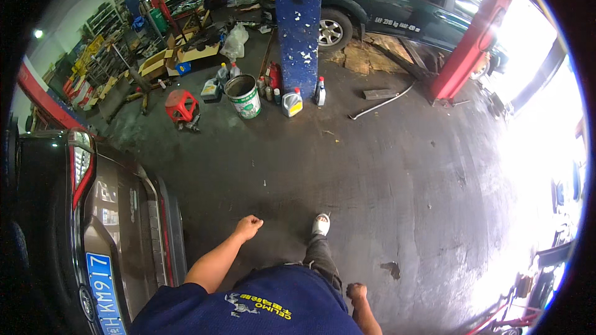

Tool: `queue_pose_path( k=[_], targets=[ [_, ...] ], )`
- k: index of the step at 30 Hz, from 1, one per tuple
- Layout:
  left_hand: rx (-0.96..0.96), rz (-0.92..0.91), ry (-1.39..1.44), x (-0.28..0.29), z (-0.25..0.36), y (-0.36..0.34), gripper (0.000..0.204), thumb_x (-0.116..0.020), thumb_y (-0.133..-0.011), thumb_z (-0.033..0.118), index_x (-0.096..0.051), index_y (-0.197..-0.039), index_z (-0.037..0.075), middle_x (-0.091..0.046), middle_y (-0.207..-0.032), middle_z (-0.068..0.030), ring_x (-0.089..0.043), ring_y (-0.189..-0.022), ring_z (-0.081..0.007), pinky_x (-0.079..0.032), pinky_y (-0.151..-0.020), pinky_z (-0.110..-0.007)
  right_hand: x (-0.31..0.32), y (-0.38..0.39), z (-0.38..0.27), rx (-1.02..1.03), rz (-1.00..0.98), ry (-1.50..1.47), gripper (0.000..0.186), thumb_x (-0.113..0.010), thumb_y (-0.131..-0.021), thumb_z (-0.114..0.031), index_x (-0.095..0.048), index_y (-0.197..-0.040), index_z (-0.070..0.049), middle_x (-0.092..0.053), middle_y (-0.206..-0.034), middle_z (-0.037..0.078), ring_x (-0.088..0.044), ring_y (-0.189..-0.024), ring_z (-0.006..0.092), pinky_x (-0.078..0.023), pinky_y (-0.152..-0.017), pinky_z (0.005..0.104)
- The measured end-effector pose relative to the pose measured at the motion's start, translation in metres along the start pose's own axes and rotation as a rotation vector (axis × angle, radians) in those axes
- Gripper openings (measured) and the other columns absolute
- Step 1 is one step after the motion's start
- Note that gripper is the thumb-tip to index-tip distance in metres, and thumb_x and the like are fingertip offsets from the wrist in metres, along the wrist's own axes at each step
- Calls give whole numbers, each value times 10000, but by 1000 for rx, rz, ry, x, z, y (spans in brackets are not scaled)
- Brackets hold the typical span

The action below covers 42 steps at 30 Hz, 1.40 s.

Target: The person walks through a garage, then squats to remove a bolt from a metal bar under a car. They then sit on the floor and use a wrench to loosen a bolt on an exhaust pipe, removing the bolt and placing it in a tool tray.

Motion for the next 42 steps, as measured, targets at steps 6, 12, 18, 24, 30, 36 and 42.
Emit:
queue_pose_path(
  k=[6, 12, 18, 24, 30, 36, 42],
  targets=[
    [275, -247, -427, -28, -50, -14, 566, -615, -916, 548, -766, -992, 8, -720, -1056, -253, -673, -1054, -436, -532, -914, -506, 142, -164, 61, 154, -179, 705, 97, -564, -927, -245, -651, -885, -257, -651, -970, -91, -639, -985, 67, -539, -781, 278],
    [65, -351, -668, -29, -55, -37, 382, -608, -916, 413, -751, -1086, 102, -740, -1040, -183, -706, -986, -402, -565, -840, -491, 311, -256, 91, 208, 14, 292, 113, -579, -923, -177, -676, -894, -228, -686, -878, -52, -678, -895, 148, -549, -720, 329],
    [-120, -317, -574, -13, 18, -179, 276, -607, -921, 300, -726, -1048, 85, -742, -931, -144, -706, -837, -358, -562, -708, -473, 403, -359, 95, -176, 185, 52, 258, -585, -903, -254, -752, -880, -59, -754, -938, 170, -738, -921, 325, -592, -819, 465],
    [-135, -435, -492, 7, 145, -388, 341, -572, -1028, 311, -678, -985, -10, -737, -830, -114, -685, -690, -297, -539, -594, -443, 449, -374, 55, -173, 240, -71, 248, -640, -856, -239, -746, -968, -45, -749, -1035, 183, -712, -1023, 331, -572, -869, 446],
    [243, -274, -84, 74, 309, -575, 265, -657, -995, 242, -630, -988, -21, -616, -713, -77, -564, -514, -156, -434, -423, -294, 446, -344, 61, -890, 453, -1355, 336, -684, -858, -283, -773, -1097, -65, -748, -1085, 193, -718, -1019, 320, -560, -912, 402],
    [139, -258, -11, 5, 463, -707, 240, -582, -1025, 299, -580, -912, 87, -546, -649, -15, -496, -472, -134, -376, -397, -278, 376, -359, 107, -840, -86, -756, 297, -680, -808, -121, -746, -1097, -130, -775, -973, 85, -750, -853, 268, -595, -707, 394],
    [162, -555, -301, -182, 563, -689, 262, -617, -1003, 293, -624, -916, 46, -629, -741, -58, -593, -585, -185, -463, -485, -339, 379, -360, 190, -975, -72, -918, 240, -681, -830, -142, -751, -1045, -219, -777, -981, 19, -751, -908, 205, -605, -747, 381]
  ],
)
Point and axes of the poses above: each hand's wrist, its own y-axis away from the middle knuckle, its own x-axis out of the back of the hand, z = x × y, the point moved 5 cm from there along -y, towards the middle knuckle
